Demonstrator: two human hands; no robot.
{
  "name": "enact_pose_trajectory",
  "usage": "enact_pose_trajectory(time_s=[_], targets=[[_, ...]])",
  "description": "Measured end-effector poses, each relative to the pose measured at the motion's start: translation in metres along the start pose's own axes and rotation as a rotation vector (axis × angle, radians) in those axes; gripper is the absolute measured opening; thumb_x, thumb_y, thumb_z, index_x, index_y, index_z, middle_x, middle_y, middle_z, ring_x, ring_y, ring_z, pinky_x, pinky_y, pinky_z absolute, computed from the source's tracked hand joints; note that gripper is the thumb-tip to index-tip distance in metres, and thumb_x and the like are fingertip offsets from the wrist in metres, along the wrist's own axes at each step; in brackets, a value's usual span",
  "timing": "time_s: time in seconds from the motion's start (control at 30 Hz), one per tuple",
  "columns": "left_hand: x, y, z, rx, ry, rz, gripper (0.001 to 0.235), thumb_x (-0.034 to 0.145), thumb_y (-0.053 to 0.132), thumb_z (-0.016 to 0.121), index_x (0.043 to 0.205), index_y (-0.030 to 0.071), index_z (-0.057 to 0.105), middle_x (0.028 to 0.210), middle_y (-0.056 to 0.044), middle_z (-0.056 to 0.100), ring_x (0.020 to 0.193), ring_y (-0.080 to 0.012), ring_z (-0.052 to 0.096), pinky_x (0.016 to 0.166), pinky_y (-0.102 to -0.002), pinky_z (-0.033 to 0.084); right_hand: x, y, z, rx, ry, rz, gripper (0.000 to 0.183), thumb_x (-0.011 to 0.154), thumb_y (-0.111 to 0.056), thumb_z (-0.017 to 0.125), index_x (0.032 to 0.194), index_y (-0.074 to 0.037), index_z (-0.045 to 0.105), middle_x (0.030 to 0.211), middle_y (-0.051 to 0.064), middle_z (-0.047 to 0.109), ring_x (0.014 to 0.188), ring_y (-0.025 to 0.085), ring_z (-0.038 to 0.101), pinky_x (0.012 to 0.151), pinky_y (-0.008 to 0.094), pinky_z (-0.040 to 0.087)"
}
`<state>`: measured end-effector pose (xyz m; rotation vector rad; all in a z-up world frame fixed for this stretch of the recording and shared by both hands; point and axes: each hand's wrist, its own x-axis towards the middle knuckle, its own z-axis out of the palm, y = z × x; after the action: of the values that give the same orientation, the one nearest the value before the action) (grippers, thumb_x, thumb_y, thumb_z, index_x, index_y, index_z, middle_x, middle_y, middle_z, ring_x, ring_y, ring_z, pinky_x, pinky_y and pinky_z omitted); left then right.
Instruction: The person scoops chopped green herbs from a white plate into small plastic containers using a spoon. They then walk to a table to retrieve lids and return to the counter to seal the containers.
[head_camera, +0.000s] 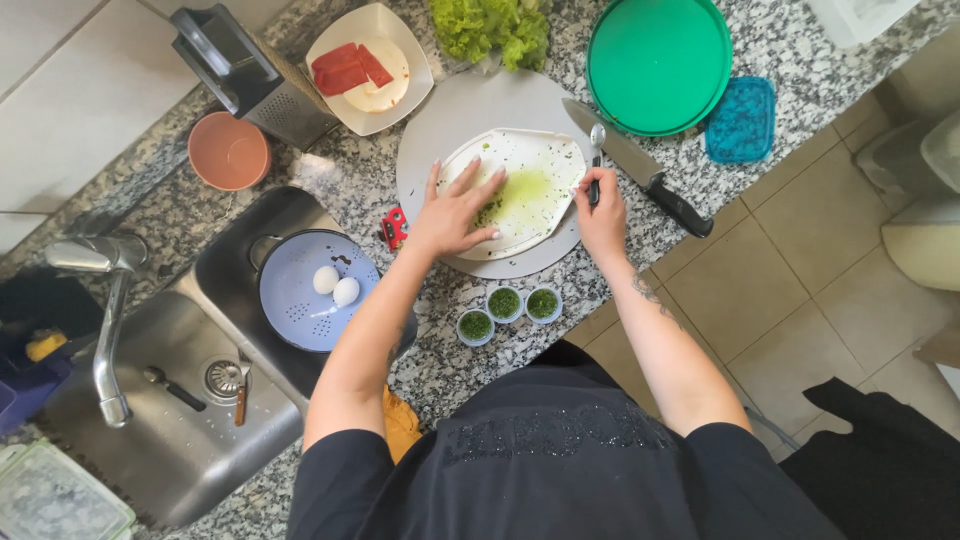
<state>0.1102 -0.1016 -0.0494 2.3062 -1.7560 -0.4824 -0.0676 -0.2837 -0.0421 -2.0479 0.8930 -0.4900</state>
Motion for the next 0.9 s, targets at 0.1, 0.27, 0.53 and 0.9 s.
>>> enact_pose_trajectory(time_s=[0.1,0.27,0.53,0.9], targets=[[-0.019,0.011,-0.012,-0.088,-0.060,0.017,0.079,0.083,0.073,0.031,0.148,0.031,0.017,0.137,0.009,0.050,0.141,-0.0157,0.017,0.111,-0.058,-0.005,-0.001,0.003,0.000,-0.050,0.012,-0.064,0.021,0.089,-0.005,0.062,0.098,-0.011,0.044,0.084,0.011,0.058,0.083,0.035,0.058,0.065,0.043,0.050],[-0.040,0.005,-0.014,-0.065,0.058,-0.096,0.080,0.083,0.064,0.045,0.149,0.025,0.020,0.144,0.005,0.042,0.142,-0.0187,0.019,0.110,-0.062,-0.001,-0.001,0.013,0.000,-0.014,0.111,-0.172,0.026,0.083,-0.011,0.072,0.091,-0.014,0.048,0.080,0.004,0.057,0.079,0.026,0.058,0.069,0.037,0.048],[-0.052,0.023,0.007,-0.151,0.113,-0.102,0.084,0.080,0.066,0.047,0.149,0.025,0.019,0.141,0.009,0.045,0.142,-0.0163,0.020,0.110,-0.063,-0.004,-0.031,-0.044,-0.020,0.229,-0.145,-0.135,0.023,0.098,-0.015,0.044,0.119,-0.010,0.050,0.070,0.011,0.065,0.061,0.023,0.057,0.062,0.033,0.045],[-0.074,0.063,0.007,-0.345,0.283,-0.357,0.078,0.090,0.053,0.050,0.149,0.013,0.018,0.144,-0.003,0.041,0.139,-0.0259,0.023,0.105,-0.066,-0.005,-0.048,-0.053,0.006,-0.208,-0.358,-0.205,0.032,0.096,0.002,0.038,0.122,-0.002,0.057,0.105,0.016,0.058,0.098,0.032,0.060,0.083,0.039,0.050]])
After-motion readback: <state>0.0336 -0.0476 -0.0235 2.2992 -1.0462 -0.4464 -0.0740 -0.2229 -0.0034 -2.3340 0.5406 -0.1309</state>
